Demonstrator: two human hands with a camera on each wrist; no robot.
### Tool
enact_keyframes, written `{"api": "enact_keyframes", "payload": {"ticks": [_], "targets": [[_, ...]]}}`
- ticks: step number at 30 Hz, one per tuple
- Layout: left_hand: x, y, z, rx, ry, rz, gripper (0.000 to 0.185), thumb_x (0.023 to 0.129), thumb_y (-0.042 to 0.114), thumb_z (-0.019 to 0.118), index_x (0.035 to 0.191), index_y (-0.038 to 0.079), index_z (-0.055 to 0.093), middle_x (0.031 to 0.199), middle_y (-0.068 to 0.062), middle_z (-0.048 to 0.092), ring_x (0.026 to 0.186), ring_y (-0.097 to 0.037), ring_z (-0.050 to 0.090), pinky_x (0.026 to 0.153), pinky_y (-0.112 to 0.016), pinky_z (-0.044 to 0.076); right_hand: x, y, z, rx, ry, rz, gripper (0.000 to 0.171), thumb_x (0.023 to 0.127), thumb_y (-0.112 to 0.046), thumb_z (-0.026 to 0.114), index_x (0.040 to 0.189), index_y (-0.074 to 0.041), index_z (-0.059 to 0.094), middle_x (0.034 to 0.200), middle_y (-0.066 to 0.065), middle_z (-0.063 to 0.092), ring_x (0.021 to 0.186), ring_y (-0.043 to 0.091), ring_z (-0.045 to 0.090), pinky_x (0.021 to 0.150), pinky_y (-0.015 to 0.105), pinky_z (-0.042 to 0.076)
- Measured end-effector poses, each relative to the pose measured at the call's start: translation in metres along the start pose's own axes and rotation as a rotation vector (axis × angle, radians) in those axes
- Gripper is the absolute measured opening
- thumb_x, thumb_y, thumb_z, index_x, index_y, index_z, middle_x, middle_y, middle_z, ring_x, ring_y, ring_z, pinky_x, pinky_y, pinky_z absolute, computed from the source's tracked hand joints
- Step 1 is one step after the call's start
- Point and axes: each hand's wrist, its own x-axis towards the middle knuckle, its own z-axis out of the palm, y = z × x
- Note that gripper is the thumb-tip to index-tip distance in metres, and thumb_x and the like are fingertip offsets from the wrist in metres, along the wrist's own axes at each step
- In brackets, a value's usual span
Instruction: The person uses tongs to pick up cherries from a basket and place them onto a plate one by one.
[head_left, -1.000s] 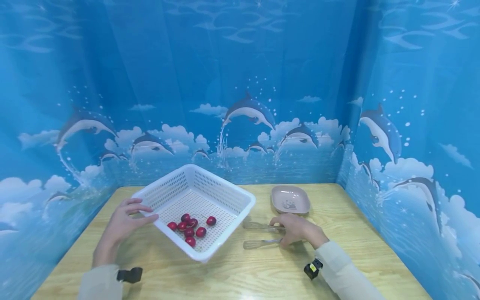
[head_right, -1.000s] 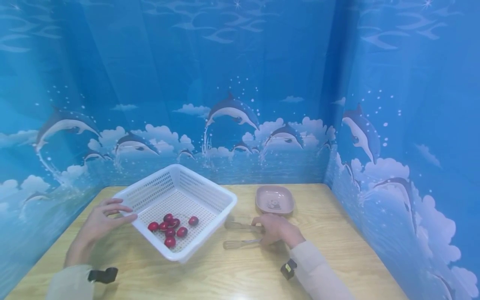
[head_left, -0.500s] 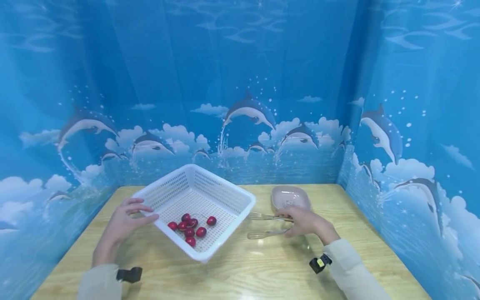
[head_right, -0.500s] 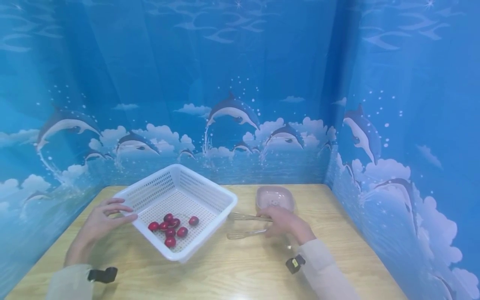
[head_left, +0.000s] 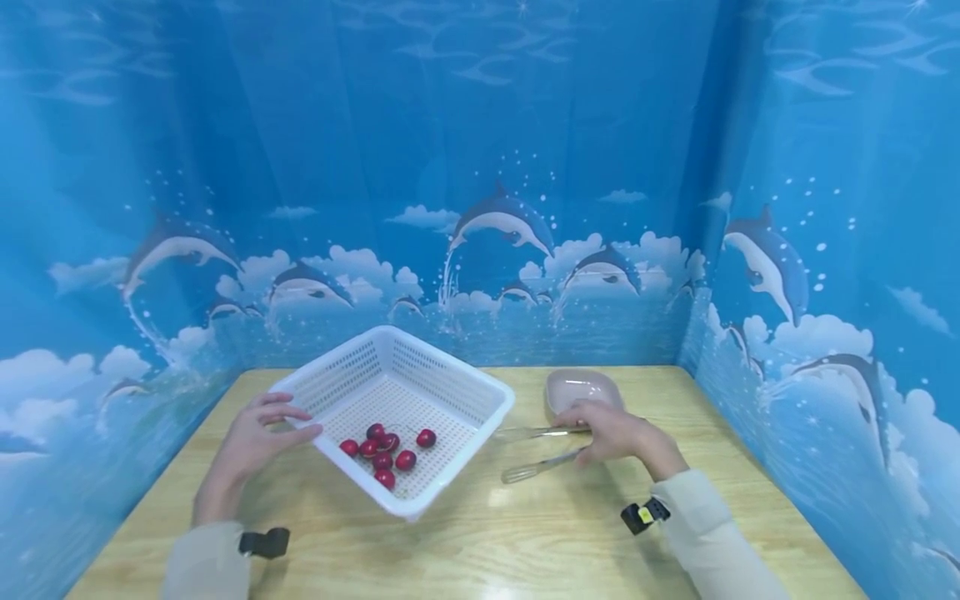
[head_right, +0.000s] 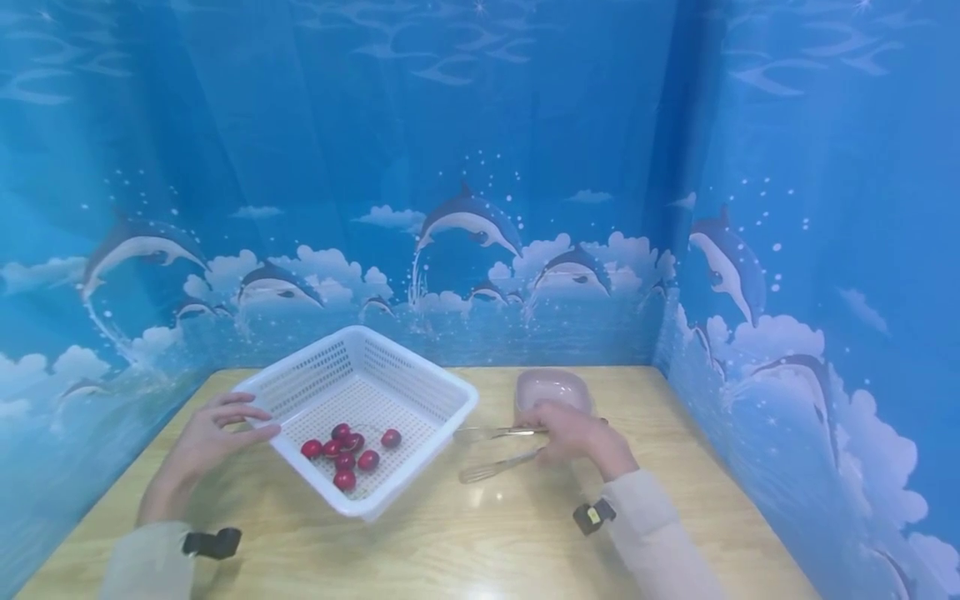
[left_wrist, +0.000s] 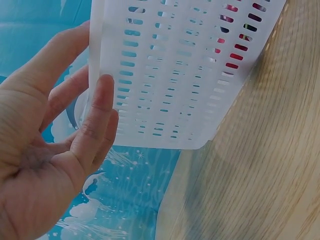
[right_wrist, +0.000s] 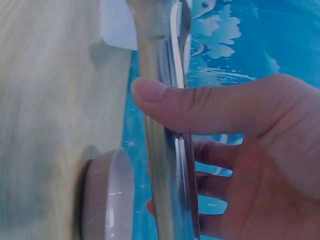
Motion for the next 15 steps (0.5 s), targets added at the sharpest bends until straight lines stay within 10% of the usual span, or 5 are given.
{"api": "enact_keyframes", "payload": {"ticks": [15], "targets": [[0.002,-0.002,0.001,-0.033,0.007,0.007,0.05,0.087,0.031,0.084,0.115,-0.009,0.071,0.155,-0.031,0.036,0.132,-0.053,0.045,0.107,-0.069,0.043,-0.008,-0.034,-0.041,0.06,-0.094,0.007,0.055,0.079,-0.017,0.089,0.131,-0.01,0.07,0.124,0.008,0.071,0.11,0.026,0.065,0.093,0.043,0.058]]}}
